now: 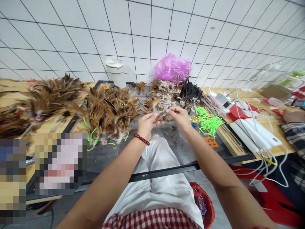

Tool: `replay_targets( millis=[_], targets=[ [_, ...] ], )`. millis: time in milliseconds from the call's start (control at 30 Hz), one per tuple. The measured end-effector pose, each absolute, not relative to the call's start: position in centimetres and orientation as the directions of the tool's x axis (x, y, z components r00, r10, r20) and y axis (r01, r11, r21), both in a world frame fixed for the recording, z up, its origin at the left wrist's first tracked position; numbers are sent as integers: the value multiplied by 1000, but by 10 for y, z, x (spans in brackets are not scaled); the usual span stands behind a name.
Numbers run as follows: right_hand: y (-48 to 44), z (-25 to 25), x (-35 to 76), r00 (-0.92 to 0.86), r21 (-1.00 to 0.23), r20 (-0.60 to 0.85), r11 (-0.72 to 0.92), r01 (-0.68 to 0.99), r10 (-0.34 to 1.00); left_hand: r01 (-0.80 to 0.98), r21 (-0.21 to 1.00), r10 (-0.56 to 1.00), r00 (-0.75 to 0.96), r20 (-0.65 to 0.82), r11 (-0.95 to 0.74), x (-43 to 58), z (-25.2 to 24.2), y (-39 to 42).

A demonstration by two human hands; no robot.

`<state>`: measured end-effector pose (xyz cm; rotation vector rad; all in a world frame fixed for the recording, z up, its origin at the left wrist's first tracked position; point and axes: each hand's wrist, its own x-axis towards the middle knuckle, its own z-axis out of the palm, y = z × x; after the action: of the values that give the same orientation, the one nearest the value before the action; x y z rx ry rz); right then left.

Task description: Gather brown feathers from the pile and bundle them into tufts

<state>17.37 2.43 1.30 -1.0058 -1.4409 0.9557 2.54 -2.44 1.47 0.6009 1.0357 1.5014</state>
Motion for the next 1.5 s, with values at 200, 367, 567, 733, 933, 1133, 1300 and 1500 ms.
replay_targets(
  millis=[200, 367, 567, 733, 933, 1133, 1300, 1500],
  targets=[
    [20, 19, 176, -260, -975, 212, 220, 5, 942, -447, 894, 999, 1, -42, 38, 23, 18, -27],
    [22, 18, 176, -103, -975, 208, 198, -102, 973, -447, 881, 988, 53, -145, 154, 24, 15, -28],
    [23, 17, 176, -140, -947, 320, 314, -63, 937, -489, 839, 964, 20, -263, 239, 23, 17, -27],
    [15, 13, 167, -254, -918, 387, 396, -16, 887, -523, 787, 944, 133, -303, 327, 22, 18, -27],
    [16, 8, 166, -288, -898, 407, 438, 46, 867, -495, 796, 936, 219, -276, 350, 22, 14, -27],
    [19, 13, 175, -311, -869, 401, 465, 167, 862, -644, 725, 966, 98, -240, 245, 19, 11, -22],
    [11, 13, 174, -475, -607, 553, 721, 333, 685, -719, 659, 966, 66, -250, 220, 17, 11, -18],
    [7, 8, 167, -494, -500, 600, 777, 382, 629, -739, 632, 969, 119, -217, 233, 18, 9, -20]
  ],
)
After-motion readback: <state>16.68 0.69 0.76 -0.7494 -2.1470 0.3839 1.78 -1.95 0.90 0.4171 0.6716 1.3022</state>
